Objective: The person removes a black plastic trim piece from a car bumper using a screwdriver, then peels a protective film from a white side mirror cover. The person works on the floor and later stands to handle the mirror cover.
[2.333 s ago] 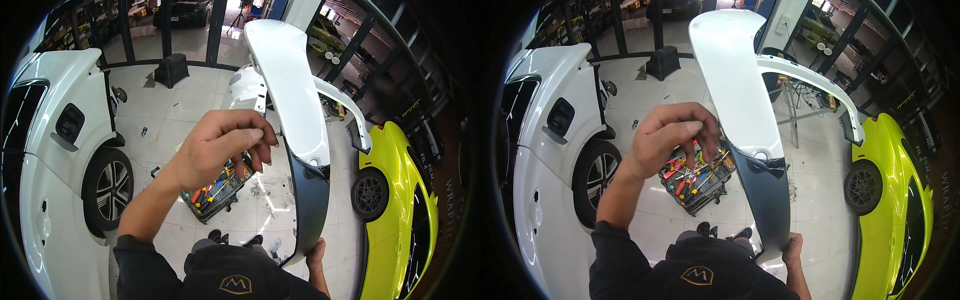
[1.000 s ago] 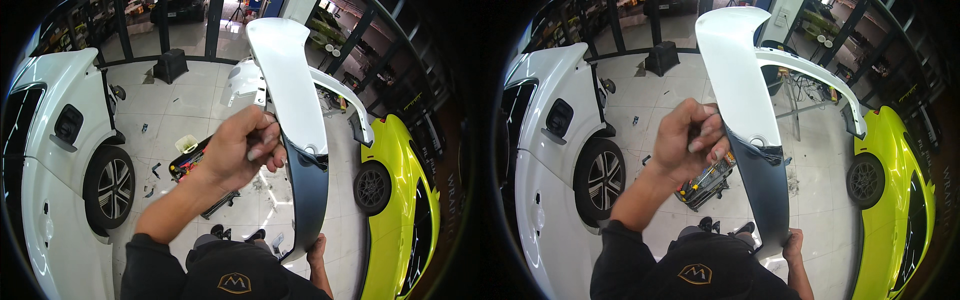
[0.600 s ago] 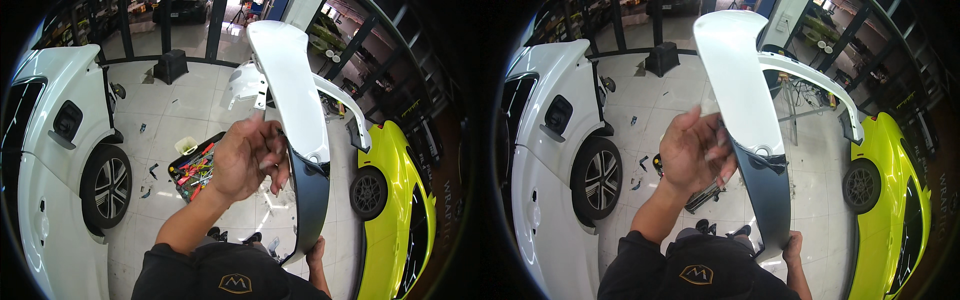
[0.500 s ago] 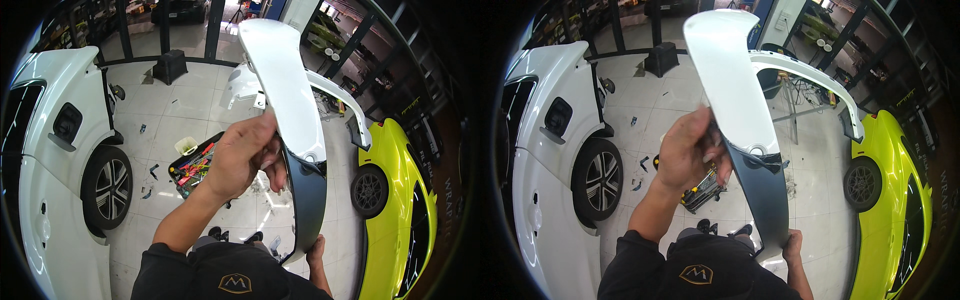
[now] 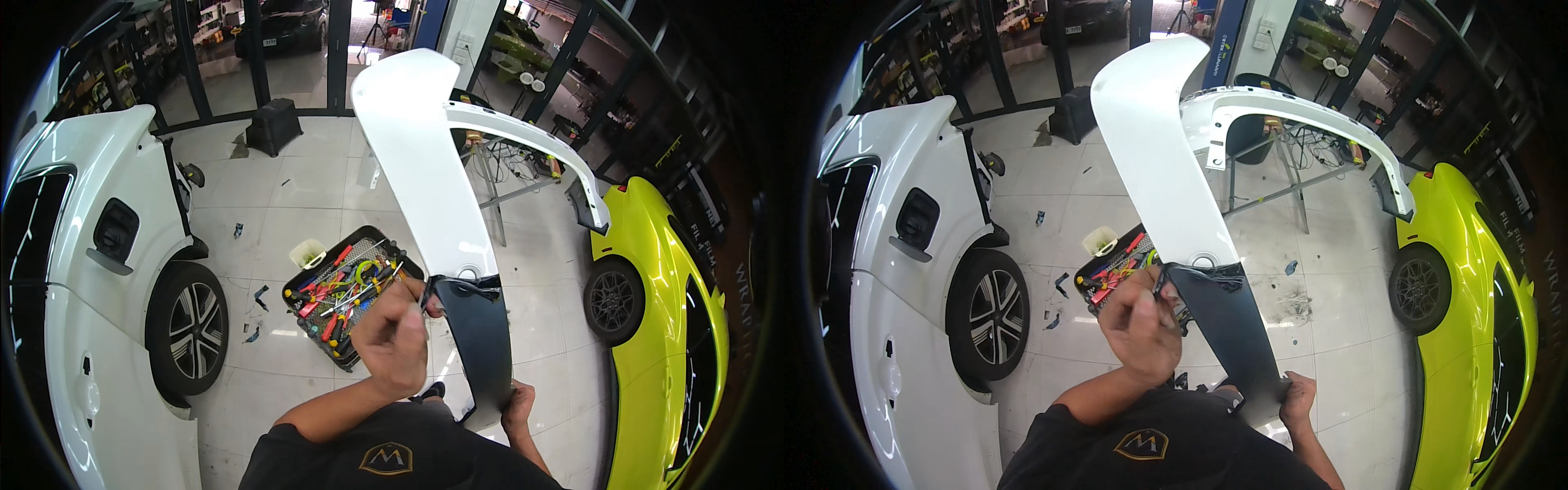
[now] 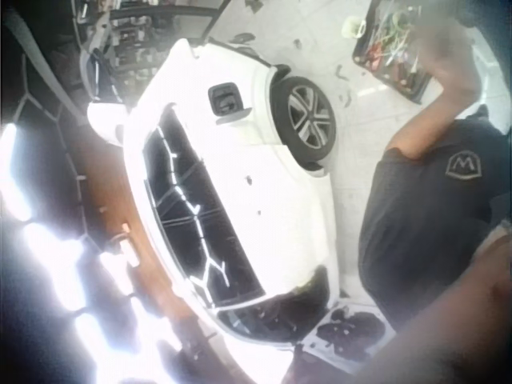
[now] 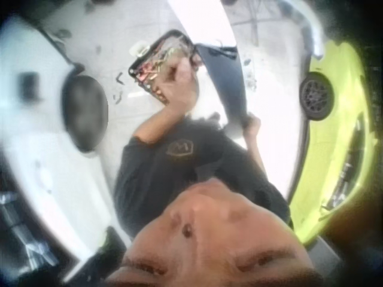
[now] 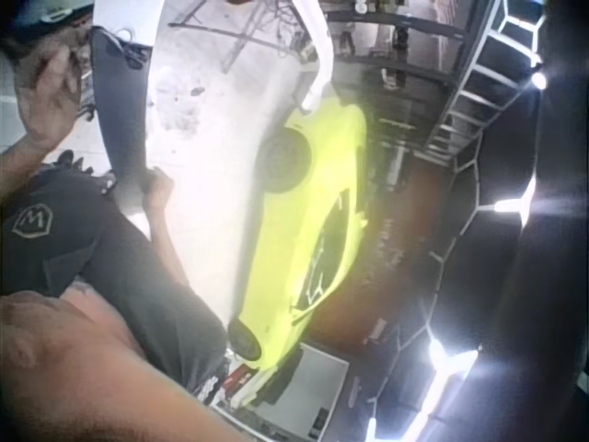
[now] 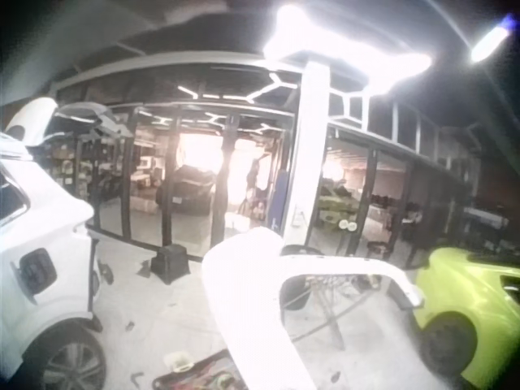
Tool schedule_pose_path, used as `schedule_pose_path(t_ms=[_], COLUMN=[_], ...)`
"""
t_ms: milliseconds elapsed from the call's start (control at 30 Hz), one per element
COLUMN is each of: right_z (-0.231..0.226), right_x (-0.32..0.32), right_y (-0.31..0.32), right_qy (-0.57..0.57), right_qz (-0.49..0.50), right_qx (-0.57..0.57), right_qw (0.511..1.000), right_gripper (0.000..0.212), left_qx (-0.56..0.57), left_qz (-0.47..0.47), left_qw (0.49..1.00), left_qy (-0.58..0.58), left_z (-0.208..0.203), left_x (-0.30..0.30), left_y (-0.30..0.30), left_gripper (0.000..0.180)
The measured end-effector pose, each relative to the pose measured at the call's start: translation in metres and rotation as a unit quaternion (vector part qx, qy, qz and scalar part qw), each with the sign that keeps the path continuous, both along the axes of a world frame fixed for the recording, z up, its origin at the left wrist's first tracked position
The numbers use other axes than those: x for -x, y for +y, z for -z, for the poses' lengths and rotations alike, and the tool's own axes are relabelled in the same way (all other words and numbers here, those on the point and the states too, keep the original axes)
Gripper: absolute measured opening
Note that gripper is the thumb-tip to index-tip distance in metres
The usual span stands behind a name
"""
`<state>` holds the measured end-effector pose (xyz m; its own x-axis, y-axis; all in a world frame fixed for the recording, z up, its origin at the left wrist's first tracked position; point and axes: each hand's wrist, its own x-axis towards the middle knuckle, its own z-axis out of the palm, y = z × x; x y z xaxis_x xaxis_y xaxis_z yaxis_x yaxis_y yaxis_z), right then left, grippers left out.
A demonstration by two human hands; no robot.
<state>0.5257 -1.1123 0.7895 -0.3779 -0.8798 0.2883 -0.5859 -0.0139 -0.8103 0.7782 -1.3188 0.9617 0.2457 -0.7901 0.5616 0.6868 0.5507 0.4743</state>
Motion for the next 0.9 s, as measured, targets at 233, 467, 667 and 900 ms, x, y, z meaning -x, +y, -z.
schedule_pose_path(t_ms=[233,467,667,900], right_z=[-0.021,-0.009,-0.041,-0.079], right_x=[-0.013,-0.016,-0.016,-0.015], right_y=[-0.015,-0.020,-0.023,-0.034], right_qy=[-0.026,-0.002,-0.016,-0.106], right_qz=[-0.010,0.072,-0.022,-0.129], right_qx=[-0.007,0.072,-0.017,-0.084], right_qw=[1.000,0.995,0.999,0.982], right_gripper=[0.066,0.068,0.065,0.065], left_qx=[0.014,0.045,0.136,0.282], left_qz=[0.055,-0.047,-0.171,-0.233], left_qw=[0.998,0.905,0.778,0.715], left_qy=[-0.022,-0.420,-0.590,-0.596], left_z=[0.024,-0.018,-0.053,-0.054], left_x=[-0.010,-0.028,-0.036,-0.036], left_y=[-0.007,-0.035,-0.051,-0.073], left_gripper=[0.019,0.086,0.030,0.019])
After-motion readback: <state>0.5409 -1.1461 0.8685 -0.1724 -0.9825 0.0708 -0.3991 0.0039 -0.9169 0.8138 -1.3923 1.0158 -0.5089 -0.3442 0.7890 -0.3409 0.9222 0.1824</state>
